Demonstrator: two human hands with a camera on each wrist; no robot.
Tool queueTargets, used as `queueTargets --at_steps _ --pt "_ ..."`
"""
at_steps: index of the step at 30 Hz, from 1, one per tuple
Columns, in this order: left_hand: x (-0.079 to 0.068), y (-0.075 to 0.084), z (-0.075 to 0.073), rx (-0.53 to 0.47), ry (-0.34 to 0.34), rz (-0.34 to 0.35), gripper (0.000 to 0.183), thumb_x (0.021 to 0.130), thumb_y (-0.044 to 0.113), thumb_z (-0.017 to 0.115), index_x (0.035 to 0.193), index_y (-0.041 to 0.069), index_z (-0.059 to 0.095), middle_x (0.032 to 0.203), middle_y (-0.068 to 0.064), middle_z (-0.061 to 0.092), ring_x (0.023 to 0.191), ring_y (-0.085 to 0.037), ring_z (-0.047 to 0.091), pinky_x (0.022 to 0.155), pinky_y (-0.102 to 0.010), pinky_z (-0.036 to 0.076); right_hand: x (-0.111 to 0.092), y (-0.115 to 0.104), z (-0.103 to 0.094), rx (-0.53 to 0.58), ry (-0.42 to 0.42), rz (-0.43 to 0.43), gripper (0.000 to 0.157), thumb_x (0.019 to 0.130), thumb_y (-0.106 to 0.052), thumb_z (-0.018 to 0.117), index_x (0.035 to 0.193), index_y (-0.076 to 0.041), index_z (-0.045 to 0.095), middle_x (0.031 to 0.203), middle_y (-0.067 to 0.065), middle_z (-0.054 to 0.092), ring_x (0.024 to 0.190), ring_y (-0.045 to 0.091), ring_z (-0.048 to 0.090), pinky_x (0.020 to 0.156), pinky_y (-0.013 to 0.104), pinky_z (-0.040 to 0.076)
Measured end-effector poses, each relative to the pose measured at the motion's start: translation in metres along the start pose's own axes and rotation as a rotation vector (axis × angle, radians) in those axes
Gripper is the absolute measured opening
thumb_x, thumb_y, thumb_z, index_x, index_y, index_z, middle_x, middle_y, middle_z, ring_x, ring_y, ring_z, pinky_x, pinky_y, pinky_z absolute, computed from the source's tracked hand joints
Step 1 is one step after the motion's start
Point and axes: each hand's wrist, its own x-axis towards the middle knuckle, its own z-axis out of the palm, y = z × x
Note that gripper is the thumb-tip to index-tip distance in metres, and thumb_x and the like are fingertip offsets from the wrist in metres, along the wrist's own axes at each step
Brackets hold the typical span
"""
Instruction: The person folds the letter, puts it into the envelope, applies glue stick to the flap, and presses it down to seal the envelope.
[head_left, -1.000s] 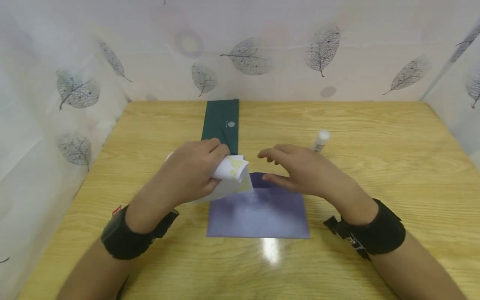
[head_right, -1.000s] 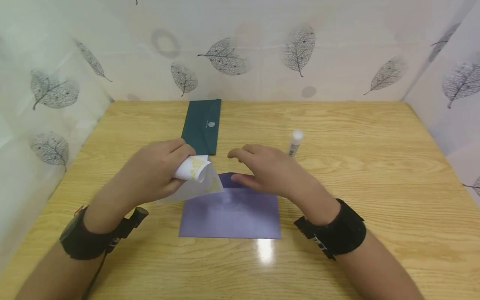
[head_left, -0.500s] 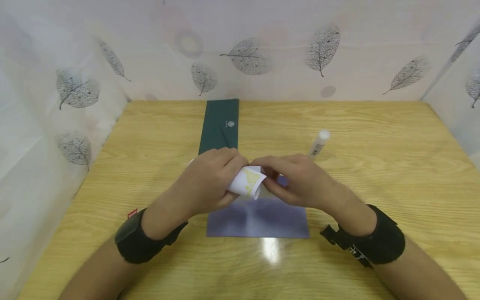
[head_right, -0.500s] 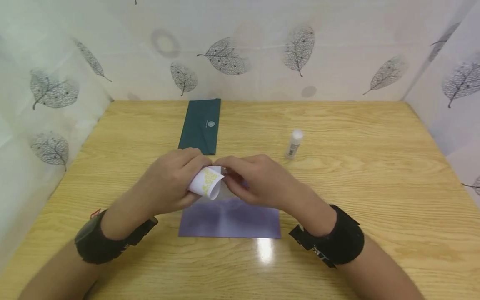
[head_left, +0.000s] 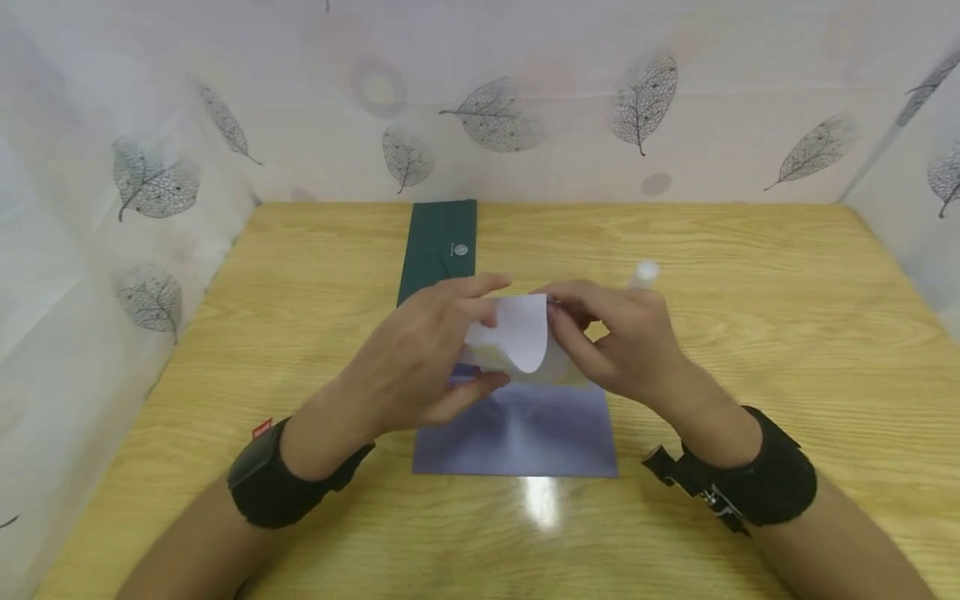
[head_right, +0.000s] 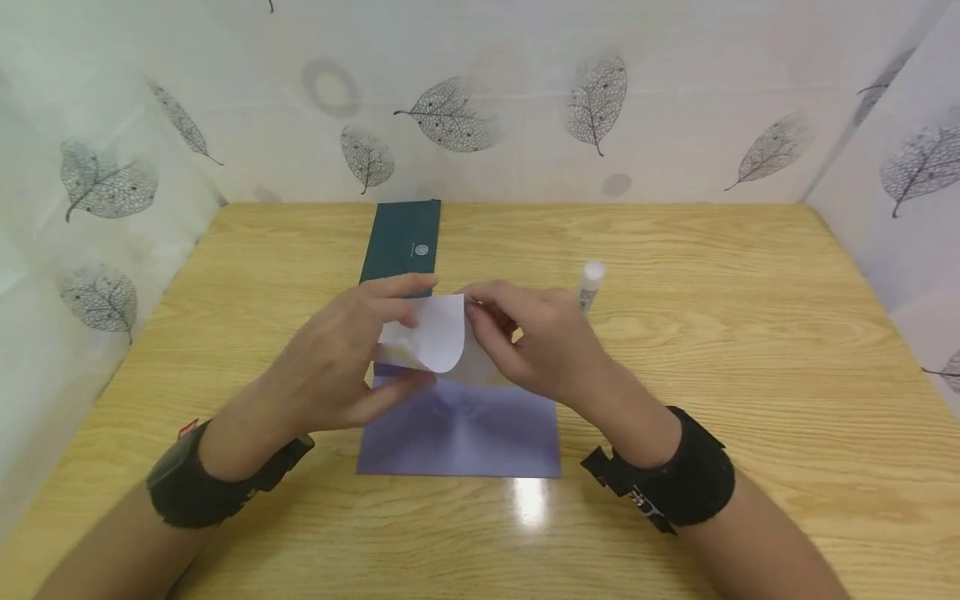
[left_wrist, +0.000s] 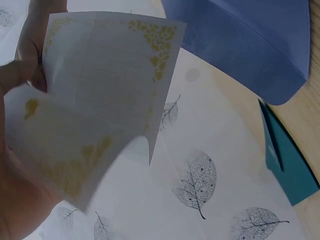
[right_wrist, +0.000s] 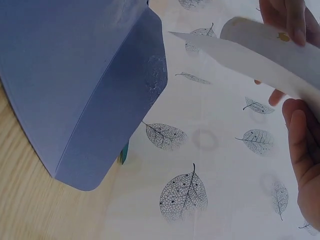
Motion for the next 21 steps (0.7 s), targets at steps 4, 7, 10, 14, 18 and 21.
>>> queueTargets --at_steps 4,7,10,14,18,21 --pt "0.0013 0.0004 -0.0017 -0.043 -0.024 0.058 0.055 0.067 0.044 0.074 0.098 0.006 0.049 0.135 -0.016 0.044 0.121 -0.025 0.042 0.095 -0.039 0.041 0.0004 0.0006 0.0000 -0.007 0.025 0.016 0.014 0.082 -0.007 0.055 0.091 -0.005 0.065 0.077 0.004 0.068 0.059 0.006 0.060 0.044 0.027 0.049" --pt "0.0013 0.0007 -0.0014 -0.073 -0.042 0.111 0.064 0.072 0.062 0.063 0.100 0.006 0.053 0.137 -0.017 0.042 0.122 -0.025 0.041 0.094 -0.040 0.041 0.0006 0.0001 0.0012 -0.002 0.031 0.016 0.014 0.081 -0.005 0.054 0.090 -0.005 0.065 0.075 0.003 0.067 0.059 0.006 0.060 0.045 0.027 0.049" --pt "-0.0007 0.0001 -0.0007 -0.094 -0.037 0.134 0.063 0.083 0.065 0.048 0.100 0.005 0.055 0.132 -0.017 0.045 0.113 -0.023 0.047 0.087 -0.039 0.045 0.0008 -0.0015 0.0024 0.021 0.024 0.005 0.016 0.082 -0.003 0.053 0.091 -0.004 0.066 0.076 0.003 0.068 0.061 0.005 0.060 0.046 0.027 0.050" --pt "-0.0029 -0.0021 0.0013 -0.068 0.014 0.082 0.034 0.094 0.033 0.048 0.102 0.001 0.052 0.106 -0.012 0.058 0.083 -0.017 0.055 0.070 -0.030 0.049 0.0009 -0.0034 0.0025 0.060 0.013 0.005 0.016 0.084 -0.004 0.052 0.092 -0.004 0.066 0.080 0.004 0.069 0.067 0.008 0.063 0.048 0.027 0.052" --pt "-0.0040 -0.0046 0.0036 -0.048 0.063 0.007 0.025 0.092 0.014 0.051 0.109 -0.004 0.049 0.079 -0.005 0.059 0.061 -0.011 0.050 0.053 -0.023 0.045 0.0012 -0.0043 0.0024 0.083 0.018 0.011 0.016 0.087 -0.006 0.051 0.093 -0.003 0.066 0.081 0.005 0.068 0.067 0.008 0.063 0.047 0.025 0.050" --pt "-0.0050 -0.0059 0.0040 -0.037 0.070 0.001 0.020 0.093 0.013 0.049 0.104 -0.003 0.053 0.074 -0.004 0.059 0.058 -0.010 0.050 0.050 -0.024 0.046 0.0020 -0.0044 0.0022 0.123 0.017 -0.007 0.021 0.093 -0.013 0.047 0.094 -0.003 0.065 0.080 0.003 0.067 0.062 0.005 0.060 0.045 0.023 0.047"
